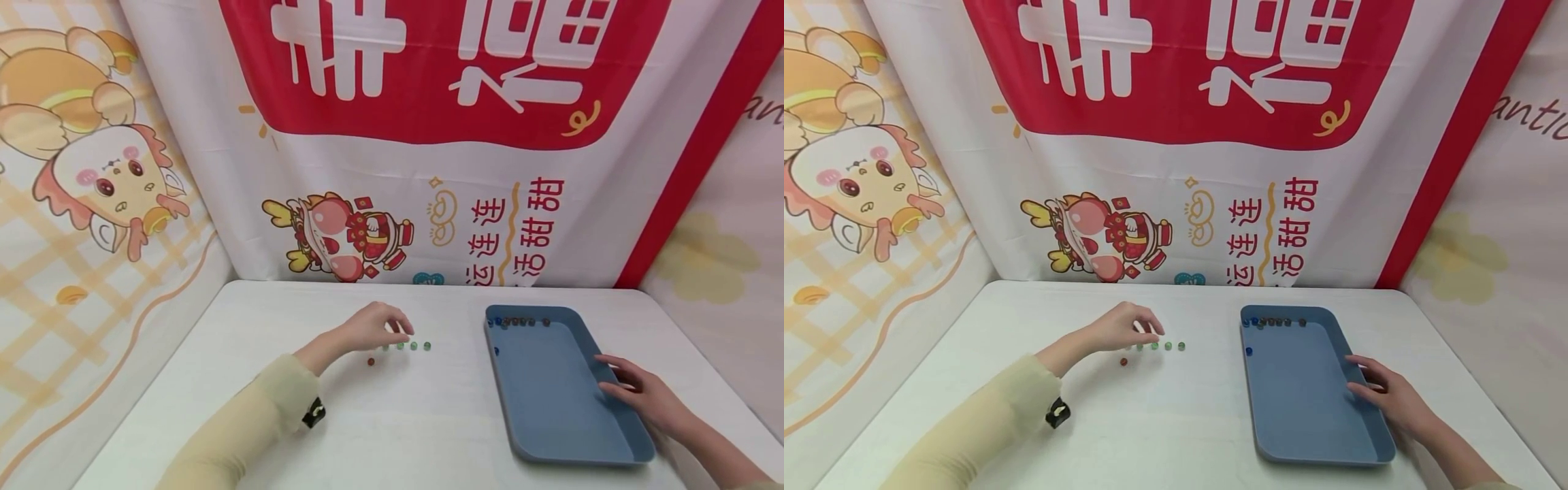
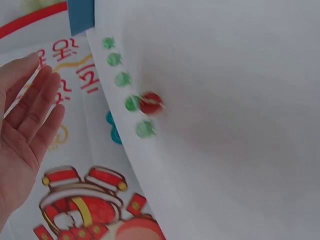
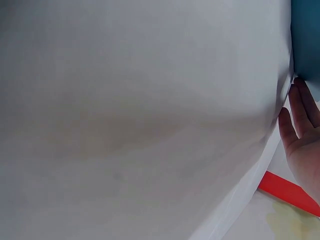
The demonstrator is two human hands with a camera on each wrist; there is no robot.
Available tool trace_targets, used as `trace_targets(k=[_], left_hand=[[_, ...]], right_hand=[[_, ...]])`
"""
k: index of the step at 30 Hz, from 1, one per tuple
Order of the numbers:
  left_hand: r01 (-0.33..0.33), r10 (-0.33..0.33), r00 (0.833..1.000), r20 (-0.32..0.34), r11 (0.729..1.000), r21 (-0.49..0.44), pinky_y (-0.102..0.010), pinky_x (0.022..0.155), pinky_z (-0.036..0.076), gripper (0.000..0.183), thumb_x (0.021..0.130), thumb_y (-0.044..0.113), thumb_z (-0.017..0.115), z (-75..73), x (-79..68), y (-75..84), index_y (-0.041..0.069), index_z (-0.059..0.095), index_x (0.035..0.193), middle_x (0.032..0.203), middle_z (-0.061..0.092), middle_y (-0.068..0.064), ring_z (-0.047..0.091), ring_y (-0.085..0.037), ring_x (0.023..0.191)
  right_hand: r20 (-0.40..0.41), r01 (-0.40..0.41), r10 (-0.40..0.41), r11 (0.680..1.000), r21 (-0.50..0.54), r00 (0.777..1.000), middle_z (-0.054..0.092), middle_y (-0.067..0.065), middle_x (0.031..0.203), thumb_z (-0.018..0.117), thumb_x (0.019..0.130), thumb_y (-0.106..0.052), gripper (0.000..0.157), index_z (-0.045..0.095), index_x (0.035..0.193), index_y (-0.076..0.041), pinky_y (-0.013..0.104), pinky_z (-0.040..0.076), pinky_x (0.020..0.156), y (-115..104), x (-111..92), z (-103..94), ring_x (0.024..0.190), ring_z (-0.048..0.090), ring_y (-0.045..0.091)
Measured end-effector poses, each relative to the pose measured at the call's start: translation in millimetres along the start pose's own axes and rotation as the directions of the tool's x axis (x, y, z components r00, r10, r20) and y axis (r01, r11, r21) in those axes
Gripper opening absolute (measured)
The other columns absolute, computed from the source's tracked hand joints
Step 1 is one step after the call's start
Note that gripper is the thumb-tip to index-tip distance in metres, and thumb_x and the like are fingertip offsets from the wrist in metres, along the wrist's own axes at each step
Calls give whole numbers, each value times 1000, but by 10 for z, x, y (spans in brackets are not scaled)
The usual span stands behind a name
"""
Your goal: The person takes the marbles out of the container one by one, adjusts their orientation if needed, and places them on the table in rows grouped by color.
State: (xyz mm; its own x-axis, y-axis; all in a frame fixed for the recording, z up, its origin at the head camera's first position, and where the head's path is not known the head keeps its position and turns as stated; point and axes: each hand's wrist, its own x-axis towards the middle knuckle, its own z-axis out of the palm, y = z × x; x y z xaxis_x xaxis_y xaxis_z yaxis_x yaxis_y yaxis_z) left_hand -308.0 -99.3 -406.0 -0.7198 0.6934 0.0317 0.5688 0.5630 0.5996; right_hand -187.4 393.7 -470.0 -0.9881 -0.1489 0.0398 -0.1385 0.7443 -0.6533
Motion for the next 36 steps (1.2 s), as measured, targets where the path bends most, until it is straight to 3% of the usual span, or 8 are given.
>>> trace_targets(k=[9, 16, 28, 36], left_hand=[[-101, 99, 991, 85, 995, 25, -22, 79, 48, 13, 92, 23, 70, 152, 610, 393, 20, 73, 104, 94, 66, 17, 59, -2, 86], [-133, 130, 988, 87, 991, 28, -19, 76, 47, 15, 92, 23, 69, 275, 990, 597, 18, 72, 105, 92, 64, 16, 57, -2, 86], [-135, 134, 990, 52, 991, 6, -14, 74, 47, 17, 90, 18, 72, 455, 1442, 771, 12, 72, 106, 91, 64, 12, 57, -2, 85], [-167, 164, 985, 54, 985, 52, -11, 75, 45, 26, 87, 14, 75, 599, 1612, 873, 8, 71, 111, 100, 68, 1, 56, -2, 84]], right_hand=[[-8, -1, 1, 1000, -7, 1000, 43, 37, 135, 67, 93, -25, 57, 46, 137, 4, 50, 52, 83, 24, 4, -12, 114, 49, 55], [-3, -5, 5, 1000, -2, 1000, 43, 37, 135, 67, 93, -26, 58, 46, 137, 4, 49, 52, 83, 19, -3, -10, 114, 49, 55], [-12, 3, -3, 1000, 6, 1000, 44, 36, 135, 68, 92, -25, 57, 46, 137, 3, 47, 53, 82, 29, 9, -11, 113, 50, 53], [-22, 19, -18, 1000, 12, 1000, 45, 35, 134, 69, 92, -24, 56, 47, 137, 3, 47, 53, 82, 26, 8, -5, 112, 52, 52]])
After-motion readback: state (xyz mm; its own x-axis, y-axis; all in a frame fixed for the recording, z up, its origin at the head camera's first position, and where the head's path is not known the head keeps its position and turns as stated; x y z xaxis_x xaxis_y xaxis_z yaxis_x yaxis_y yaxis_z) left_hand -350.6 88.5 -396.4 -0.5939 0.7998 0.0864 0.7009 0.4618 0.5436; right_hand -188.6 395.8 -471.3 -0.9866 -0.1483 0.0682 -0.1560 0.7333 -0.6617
